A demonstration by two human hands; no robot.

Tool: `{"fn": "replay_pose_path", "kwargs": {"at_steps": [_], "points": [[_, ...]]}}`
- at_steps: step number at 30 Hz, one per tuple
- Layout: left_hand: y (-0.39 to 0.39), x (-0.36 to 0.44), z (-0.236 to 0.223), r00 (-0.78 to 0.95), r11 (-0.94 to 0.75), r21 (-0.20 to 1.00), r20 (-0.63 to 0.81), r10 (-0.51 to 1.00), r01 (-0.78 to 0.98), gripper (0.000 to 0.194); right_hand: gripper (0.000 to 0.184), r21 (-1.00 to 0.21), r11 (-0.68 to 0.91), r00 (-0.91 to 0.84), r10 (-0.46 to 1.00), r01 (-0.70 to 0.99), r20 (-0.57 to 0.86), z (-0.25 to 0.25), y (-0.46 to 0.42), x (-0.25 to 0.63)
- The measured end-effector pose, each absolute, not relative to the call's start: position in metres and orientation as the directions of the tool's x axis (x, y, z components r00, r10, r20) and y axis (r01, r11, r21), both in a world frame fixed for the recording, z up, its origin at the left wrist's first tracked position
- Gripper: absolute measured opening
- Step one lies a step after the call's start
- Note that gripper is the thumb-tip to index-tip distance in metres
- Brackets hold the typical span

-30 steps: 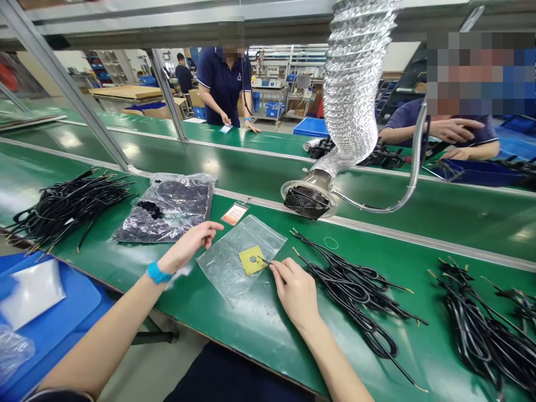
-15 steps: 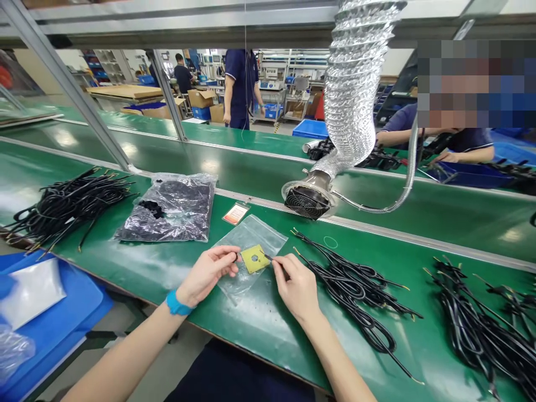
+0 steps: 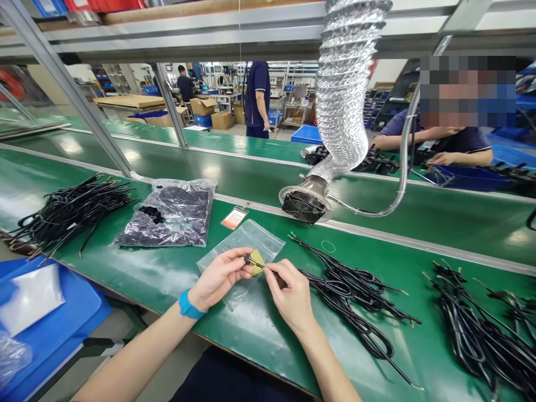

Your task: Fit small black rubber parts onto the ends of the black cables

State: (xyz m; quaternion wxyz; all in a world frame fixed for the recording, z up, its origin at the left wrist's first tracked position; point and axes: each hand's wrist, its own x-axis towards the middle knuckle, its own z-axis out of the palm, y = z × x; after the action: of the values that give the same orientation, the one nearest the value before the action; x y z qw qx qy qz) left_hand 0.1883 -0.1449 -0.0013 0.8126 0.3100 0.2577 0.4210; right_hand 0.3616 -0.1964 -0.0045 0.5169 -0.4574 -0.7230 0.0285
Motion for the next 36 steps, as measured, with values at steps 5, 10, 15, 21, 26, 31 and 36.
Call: {"fn": "replay_pose_path", "kwargs": {"at_steps": [5, 10, 15, 21, 26, 31, 36], "points": [[-0.146, 0.185, -0.003, 0.472, 0.317, 0.849, -0.092, 0.877, -0.423, 0.071, 0.006, -0.445, 0.579, -0.1, 0.677, 0.683, 0.729, -0.009, -0.195, 0.364], [-0.146, 0.185, -0.005, 0.438, 0.197, 0.934, -0.049, 0.898, -0.299, 0.067, 0.005, -0.383, 0.598, -0.149, 0.651, 0.704, 0.744, -0.011, -0.195, 0.366], [-0.148, 0.184, -0.006, 0.44, 0.08, 0.967, 0.036, 0.897, -0.242, 0.046, 0.007, -0.42, 0.581, -0.128, 0.677, 0.697, 0.725, -0.009, -0.196, 0.366], [-0.15, 0.185, -0.013, 0.467, -0.042, 0.993, 0.09, 0.88, -0.111, 0.038, 0.007, -0.402, 0.578, -0.141, 0.676, 0.71, 0.723, -0.012, -0.197, 0.362], [-0.157, 0.19, -0.013, 0.396, -0.244, 0.969, 0.206, 0.895, 0.047, 0.048, 0.011, -0.354, 0.567, -0.15, 0.658, 0.744, 0.738, -0.017, -0.197, 0.357], [-0.165, 0.19, -0.015, 0.389, -0.464, 0.875, 0.383, 0.838, 0.136, 0.042, 0.023, -0.494, 0.575, -0.093, 0.707, 0.652, 0.701, -0.02, -0.195, 0.353], [-0.168, 0.192, -0.019, 0.431, -0.691, 0.691, 0.569, 0.701, 0.212, 0.036, 0.025, -0.576, 0.574, -0.076, 0.744, 0.582, 0.664, -0.026, -0.197, 0.352]]}}
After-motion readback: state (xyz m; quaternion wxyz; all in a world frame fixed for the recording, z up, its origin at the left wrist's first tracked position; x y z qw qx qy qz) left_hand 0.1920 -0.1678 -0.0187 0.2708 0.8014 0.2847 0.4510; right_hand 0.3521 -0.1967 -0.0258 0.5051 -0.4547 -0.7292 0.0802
